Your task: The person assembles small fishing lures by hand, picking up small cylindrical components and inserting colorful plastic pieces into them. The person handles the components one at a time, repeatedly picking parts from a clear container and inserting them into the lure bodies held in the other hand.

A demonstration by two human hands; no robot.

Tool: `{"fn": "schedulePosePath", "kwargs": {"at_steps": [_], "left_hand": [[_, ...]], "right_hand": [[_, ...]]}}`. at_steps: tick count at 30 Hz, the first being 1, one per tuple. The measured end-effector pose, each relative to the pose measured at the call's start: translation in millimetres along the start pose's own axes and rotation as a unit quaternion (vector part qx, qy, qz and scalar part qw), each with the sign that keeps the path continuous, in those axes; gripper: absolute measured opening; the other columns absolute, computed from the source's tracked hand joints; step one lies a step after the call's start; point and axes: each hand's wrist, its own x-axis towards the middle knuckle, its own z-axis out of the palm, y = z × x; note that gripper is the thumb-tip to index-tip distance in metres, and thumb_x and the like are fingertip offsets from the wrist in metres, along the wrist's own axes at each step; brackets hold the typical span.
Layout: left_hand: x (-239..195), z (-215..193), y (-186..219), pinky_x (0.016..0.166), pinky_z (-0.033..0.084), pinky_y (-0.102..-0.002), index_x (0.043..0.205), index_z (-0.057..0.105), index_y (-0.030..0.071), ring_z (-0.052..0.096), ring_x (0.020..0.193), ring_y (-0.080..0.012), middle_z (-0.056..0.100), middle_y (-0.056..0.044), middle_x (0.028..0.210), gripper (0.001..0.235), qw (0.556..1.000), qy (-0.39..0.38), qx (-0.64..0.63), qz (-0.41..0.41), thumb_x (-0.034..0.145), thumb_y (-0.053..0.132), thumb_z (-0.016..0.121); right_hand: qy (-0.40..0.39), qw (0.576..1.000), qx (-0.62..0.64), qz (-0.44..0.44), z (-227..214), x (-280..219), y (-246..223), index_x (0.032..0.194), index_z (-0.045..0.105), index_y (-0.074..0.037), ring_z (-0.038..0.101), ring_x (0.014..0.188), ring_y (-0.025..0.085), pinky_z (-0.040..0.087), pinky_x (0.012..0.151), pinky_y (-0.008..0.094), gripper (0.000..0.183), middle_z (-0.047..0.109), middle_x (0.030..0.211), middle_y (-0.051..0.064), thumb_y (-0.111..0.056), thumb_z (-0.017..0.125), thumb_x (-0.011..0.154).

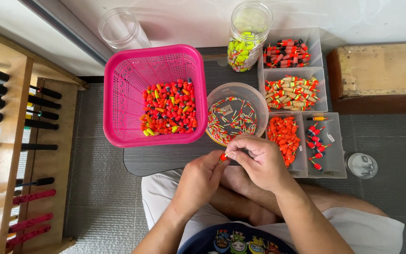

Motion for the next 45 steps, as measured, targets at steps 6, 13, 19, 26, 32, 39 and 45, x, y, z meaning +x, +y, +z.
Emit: {"fn": "schedulePosePath", "kwargs": {"at_steps": [6, 13, 19, 26, 32, 39, 45], "left_hand": [[2, 4, 3, 0.068, 0.043, -0.027, 0.096, 0.066, 0.010, 0.053, 0.070, -0.0092, 0.063, 0.003, 0.077, 0.017, 0.990, 0.018, -0.134, -0.042, 0.095, 0.020, 0.053], [0, 3, 1, 0.072, 0.045, -0.024, 0.094, 0.065, 0.011, 0.057, 0.077, -0.0080, 0.066, 0.003, 0.083, 0.015, 0.989, 0.012, -0.142, -0.037, 0.095, 0.021, 0.054], [-9, 0, -9, 0.068, 0.043, -0.023, 0.095, 0.066, 0.013, 0.051, 0.070, -0.0075, 0.057, 0.006, 0.075, 0.013, 0.986, 0.004, -0.155, -0.067, 0.094, 0.020, 0.055], [-11, -8, -17, 0.066, 0.045, -0.024, 0.095, 0.066, 0.013, 0.054, 0.068, -0.0080, 0.060, 0.005, 0.074, 0.013, 0.984, 0.013, -0.164, -0.067, 0.094, 0.021, 0.056], [-9, -7, -20, 0.074, 0.047, -0.023, 0.097, 0.066, 0.012, 0.059, 0.078, -0.0082, 0.067, 0.003, 0.084, 0.014, 0.985, 0.018, -0.164, -0.049, 0.094, 0.020, 0.055], [-6, -7, -20, 0.078, 0.046, -0.023, 0.100, 0.065, 0.010, 0.060, 0.082, -0.0083, 0.068, 0.002, 0.088, 0.015, 0.984, 0.020, -0.177, -0.029, 0.094, 0.020, 0.055], [1, -6, -15, 0.076, 0.046, -0.024, 0.098, 0.067, 0.010, 0.059, 0.080, -0.0075, 0.068, 0.003, 0.086, 0.016, 0.985, 0.030, -0.167, -0.040, 0.094, 0.021, 0.056]], "right_hand": [[0.048, 0.996, 0.067, -0.022, 3, 5, -1, 0.089, 0.062, -0.001, 0.061, 0.082, 0.017, 0.050, 0.077, 0.026, 0.007, 0.064, 0.086, 0.009, -0.005, 0.057, 0.093], [0.060, 0.965, -0.249, 0.059, -31, 74, 15, 0.088, 0.068, -0.011, 0.052, 0.057, 0.011, 0.042, 0.058, 0.026, 0.004, 0.068, 0.077, -0.003, -0.009, 0.064, 0.087], [-0.224, 0.790, -0.566, 0.064, -8, 112, 59, 0.084, 0.066, -0.009, 0.065, 0.075, 0.035, 0.052, 0.062, 0.048, 0.017, 0.064, 0.080, 0.007, 0.002, 0.057, 0.074], [-0.274, 0.767, -0.573, 0.092, 21, 128, 160, 0.061, 0.066, -0.014, 0.063, 0.059, 0.023, 0.051, 0.059, 0.036, 0.029, 0.063, 0.060, 0.000, -0.007, 0.049, 0.084], [-0.319, 0.750, -0.573, 0.085, 27, 125, 97, 0.076, 0.069, -0.011, 0.067, 0.071, 0.031, 0.055, 0.056, 0.042, 0.023, 0.069, 0.075, 0.006, 0.001, 0.052, 0.084], [-0.168, 0.874, -0.441, 0.119, -2, 112, 55, 0.115, 0.067, -0.028, 0.066, 0.075, 0.024, 0.047, 0.066, 0.040, 0.039, 0.070, 0.069, -0.006, -0.018, 0.056, 0.080], [0.040, 0.975, 0.062, 0.212, -19, 62, 13, 0.094, 0.069, 0.002, 0.072, 0.073, 0.017, 0.061, 0.068, 0.024, 0.009, 0.072, 0.080, 0.013, -0.002, 0.063, 0.087]]}}
